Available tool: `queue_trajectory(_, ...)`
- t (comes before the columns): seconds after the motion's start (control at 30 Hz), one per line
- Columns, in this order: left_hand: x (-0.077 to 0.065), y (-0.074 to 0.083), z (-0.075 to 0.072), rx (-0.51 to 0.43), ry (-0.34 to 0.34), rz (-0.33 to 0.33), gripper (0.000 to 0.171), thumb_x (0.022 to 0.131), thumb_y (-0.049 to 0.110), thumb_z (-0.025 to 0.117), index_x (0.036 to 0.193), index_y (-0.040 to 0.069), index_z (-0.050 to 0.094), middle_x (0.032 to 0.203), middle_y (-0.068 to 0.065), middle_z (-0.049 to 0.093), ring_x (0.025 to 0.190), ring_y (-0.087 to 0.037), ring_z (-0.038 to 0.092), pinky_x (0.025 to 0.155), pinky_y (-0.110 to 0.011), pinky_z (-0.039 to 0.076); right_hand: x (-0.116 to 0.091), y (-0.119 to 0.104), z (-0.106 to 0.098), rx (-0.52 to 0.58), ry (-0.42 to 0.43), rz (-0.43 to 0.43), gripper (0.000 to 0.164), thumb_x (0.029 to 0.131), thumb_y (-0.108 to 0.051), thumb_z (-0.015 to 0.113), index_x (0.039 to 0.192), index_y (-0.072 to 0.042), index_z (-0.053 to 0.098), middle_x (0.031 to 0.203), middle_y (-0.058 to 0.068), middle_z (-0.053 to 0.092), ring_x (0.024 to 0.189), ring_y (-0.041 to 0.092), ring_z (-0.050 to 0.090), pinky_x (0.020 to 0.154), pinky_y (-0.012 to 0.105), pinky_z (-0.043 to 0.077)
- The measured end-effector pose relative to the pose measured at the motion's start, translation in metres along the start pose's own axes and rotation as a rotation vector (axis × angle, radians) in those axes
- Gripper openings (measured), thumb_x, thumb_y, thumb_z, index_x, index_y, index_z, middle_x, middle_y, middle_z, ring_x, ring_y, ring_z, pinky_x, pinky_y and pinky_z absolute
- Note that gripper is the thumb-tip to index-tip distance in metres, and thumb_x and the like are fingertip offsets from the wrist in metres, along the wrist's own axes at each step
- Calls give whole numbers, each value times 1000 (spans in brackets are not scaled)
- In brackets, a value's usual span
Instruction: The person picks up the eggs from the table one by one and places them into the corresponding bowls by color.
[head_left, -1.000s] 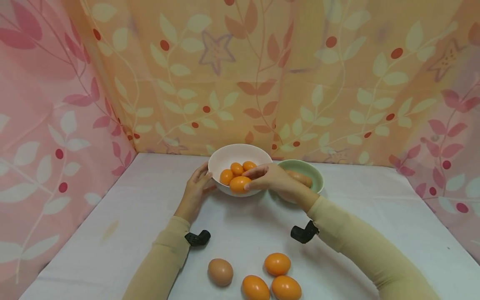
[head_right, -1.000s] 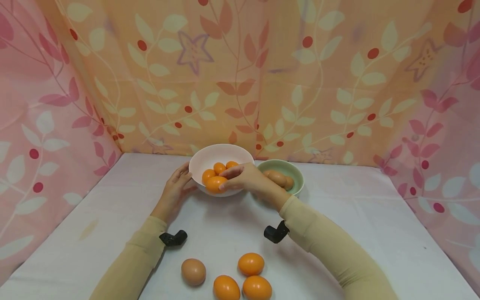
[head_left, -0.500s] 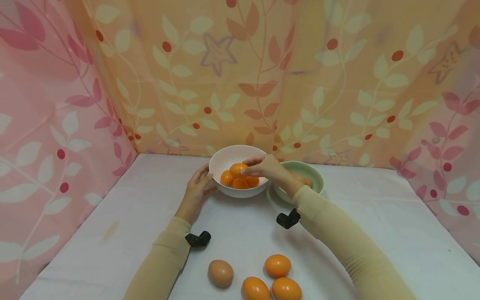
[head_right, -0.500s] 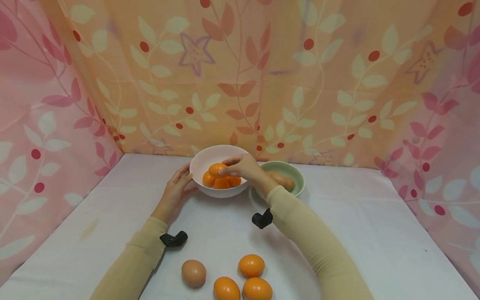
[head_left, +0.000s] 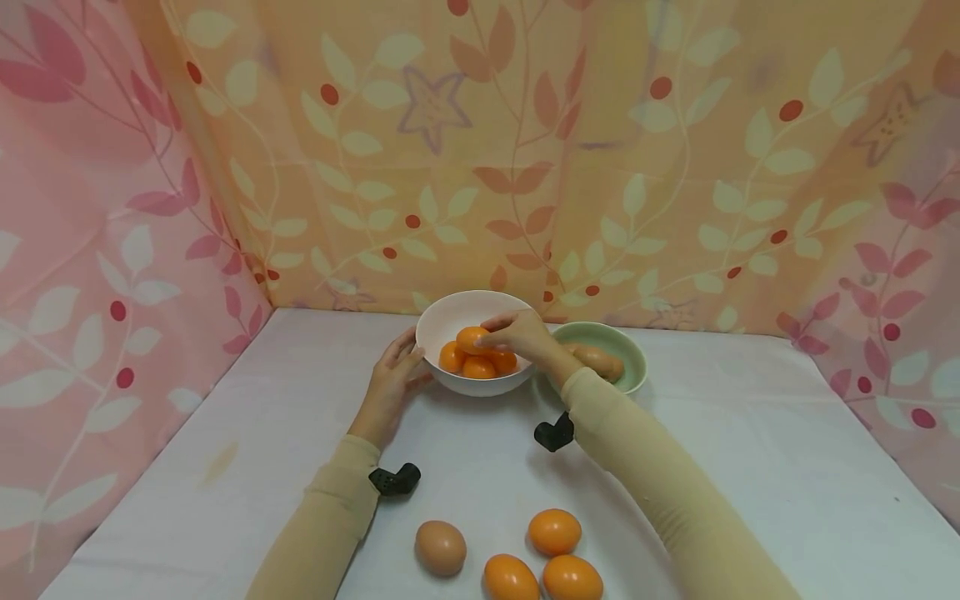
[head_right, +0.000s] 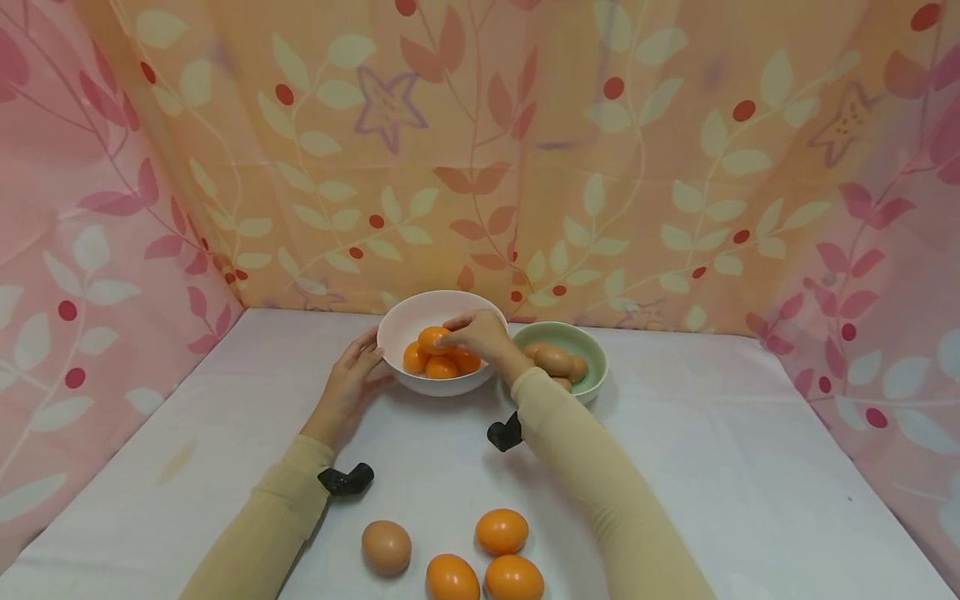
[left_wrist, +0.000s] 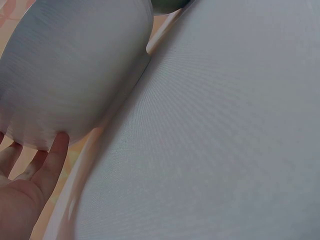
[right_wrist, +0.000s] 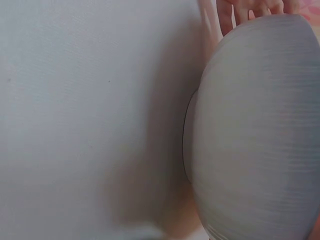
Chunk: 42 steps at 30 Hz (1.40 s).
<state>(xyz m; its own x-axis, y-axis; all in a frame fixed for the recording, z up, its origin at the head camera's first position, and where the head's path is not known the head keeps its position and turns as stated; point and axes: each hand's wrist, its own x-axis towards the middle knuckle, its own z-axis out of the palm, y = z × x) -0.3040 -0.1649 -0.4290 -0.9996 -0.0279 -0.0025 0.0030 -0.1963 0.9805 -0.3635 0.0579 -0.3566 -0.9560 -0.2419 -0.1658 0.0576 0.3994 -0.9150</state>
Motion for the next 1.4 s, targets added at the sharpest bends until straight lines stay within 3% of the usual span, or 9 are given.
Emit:
queue_trajectory(0.5,-1,1,0,19,12,-11,50,102,28,55,150,25,42,160,7,36,143,-18,41,108,-47,48,0,-2,5,-89,45,49,33,81,-23,83,111,-13,75,115,6,73,112,22,61,104,32,51)
queue_trajectory(0.83,-1,1,-1,10,5,-8,50,103,27,54,151,23,41,160,5,36,142,-20,42,109,-50,46,3,0,6,-102,36,9,34,82,-21,82,113,-11,74,116,8,73,112,23,62,103,33,52)
queue_trajectory(1.2,0,1,0,11,7,-10,50,102,27,55,151,23,41,159,5,38,141,-20,43,110,-50,45,7,2,7,-117,42,-1,34,81,-22,83,113,-11,74,117,6,72,106,21,63,93,25,55)
queue_trajectory(1.4,0,-2,0,14,15,-16,50,102,28,55,150,25,42,159,6,38,140,-20,43,109,-48,47,3,2,4,-101,60,-26,41,82,-19,81,121,-8,71,122,9,72,114,24,63,103,31,52)
